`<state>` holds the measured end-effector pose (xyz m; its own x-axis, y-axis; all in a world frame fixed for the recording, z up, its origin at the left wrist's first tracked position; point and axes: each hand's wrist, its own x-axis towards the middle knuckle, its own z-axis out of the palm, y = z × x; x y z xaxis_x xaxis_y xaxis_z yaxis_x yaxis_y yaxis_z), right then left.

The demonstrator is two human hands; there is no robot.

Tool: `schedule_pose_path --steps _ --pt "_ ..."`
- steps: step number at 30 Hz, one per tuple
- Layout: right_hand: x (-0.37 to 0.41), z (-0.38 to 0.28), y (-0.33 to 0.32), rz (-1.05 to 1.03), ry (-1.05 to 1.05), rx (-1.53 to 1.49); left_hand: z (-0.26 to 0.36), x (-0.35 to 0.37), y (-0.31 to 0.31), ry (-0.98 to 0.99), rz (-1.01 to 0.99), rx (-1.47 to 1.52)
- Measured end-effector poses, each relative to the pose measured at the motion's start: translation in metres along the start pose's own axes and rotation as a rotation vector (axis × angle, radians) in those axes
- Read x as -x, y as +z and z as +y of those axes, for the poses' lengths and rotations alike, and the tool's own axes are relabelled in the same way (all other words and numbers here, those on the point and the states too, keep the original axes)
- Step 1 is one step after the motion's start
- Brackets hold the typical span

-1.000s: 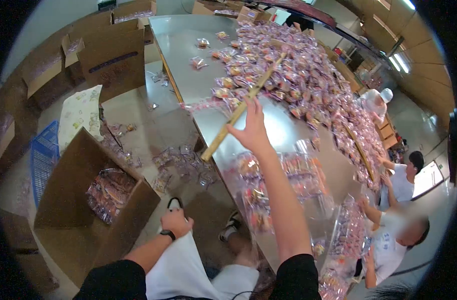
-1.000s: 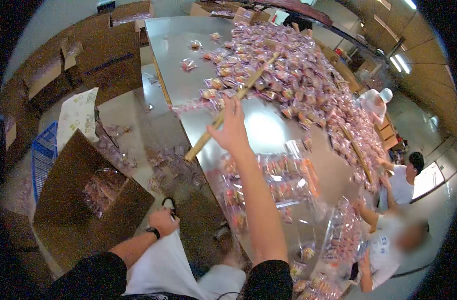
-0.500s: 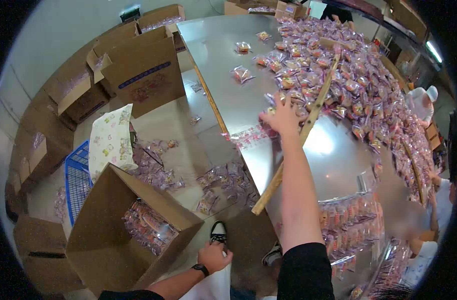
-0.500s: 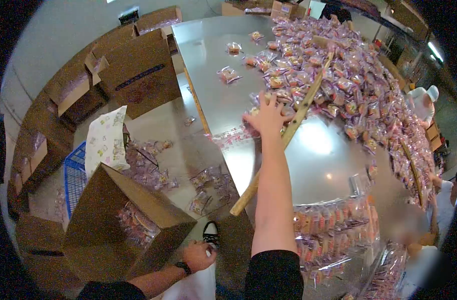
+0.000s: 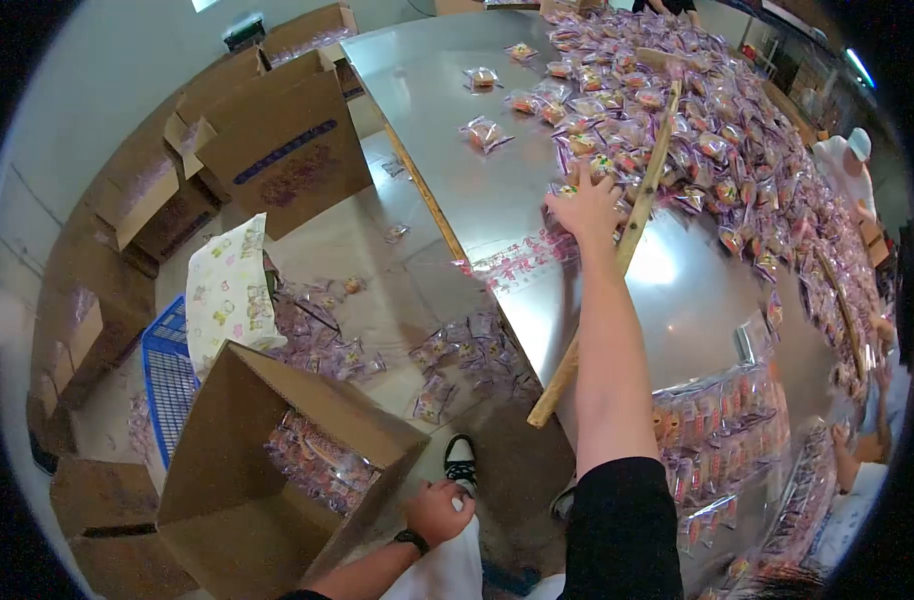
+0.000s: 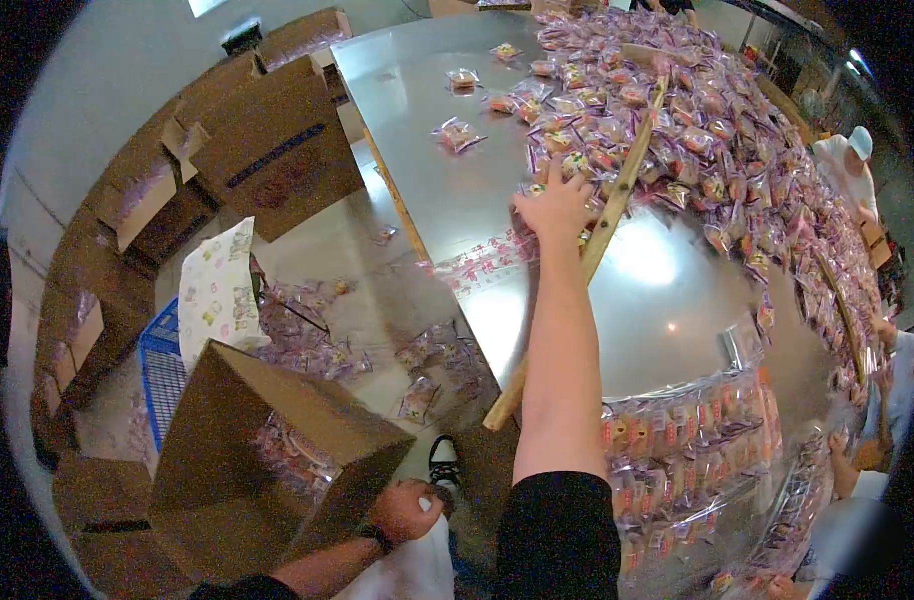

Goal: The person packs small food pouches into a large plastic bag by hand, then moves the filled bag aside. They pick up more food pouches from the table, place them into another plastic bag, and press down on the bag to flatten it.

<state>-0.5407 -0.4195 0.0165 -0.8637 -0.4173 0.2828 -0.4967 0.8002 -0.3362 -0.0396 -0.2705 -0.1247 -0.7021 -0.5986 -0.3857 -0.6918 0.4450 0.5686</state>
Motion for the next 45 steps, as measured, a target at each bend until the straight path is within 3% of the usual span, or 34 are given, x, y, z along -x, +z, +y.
schedule_pose_path --steps 7,10,13,17,23,27,30,31,34,39,41,42,44,45 --pt "-0.006 0.002 0.001 -0.042 0.016 0.076 -0.002 0.003 0.005 0.021 0.097 0.053" --pt "-0.005 0.0 0.005 -0.026 0.04 0.086 0.007 0.006 -0.003 0.029 0.019 -0.036" --pt "-0.011 -0.002 0.01 -0.047 0.082 0.113 0.011 0.006 0.004 0.109 0.104 0.038" --pt "0.002 -0.018 -0.003 -0.032 0.123 0.184 0.021 0.005 0.009 0.055 -0.032 -0.059" --pt "0.008 -0.006 0.003 0.133 -0.164 0.226 0.038 0.008 0.016 0.105 -0.05 -0.098" --pt "0.009 -0.005 0.005 0.278 -0.269 0.051 0.05 0.009 0.02 0.116 -0.047 -0.092" --pt "-0.022 0.004 0.001 0.625 -0.385 -0.3 0.039 0.008 0.023 0.11 0.021 -0.066" --pt "-0.019 -0.005 -0.026 0.533 -0.331 -0.506 0.033 0.009 0.028 0.11 0.032 -0.049" --pt "-0.044 -0.018 -0.065 0.851 -0.366 -0.699 0.028 0.011 0.039 0.13 0.113 -0.021" --pt "-0.012 0.0 -0.169 0.364 -0.31 -1.321 0.04 0.014 0.033 0.107 0.076 -0.11" --pt "0.043 0.023 -0.224 0.15 -0.229 -1.49 0.047 0.017 0.026 0.088 0.073 -0.098" --pt "0.078 0.045 -0.249 0.133 -0.297 -1.375 0.047 0.017 0.028 0.07 0.071 -0.143" --pt "0.158 0.092 -0.306 -0.013 -0.095 -1.572 0.039 0.017 0.042 0.104 0.147 -0.163" --pt "0.204 0.119 -0.334 -0.045 -0.029 -1.567 0.031 0.014 0.05 0.071 0.049 -0.108"
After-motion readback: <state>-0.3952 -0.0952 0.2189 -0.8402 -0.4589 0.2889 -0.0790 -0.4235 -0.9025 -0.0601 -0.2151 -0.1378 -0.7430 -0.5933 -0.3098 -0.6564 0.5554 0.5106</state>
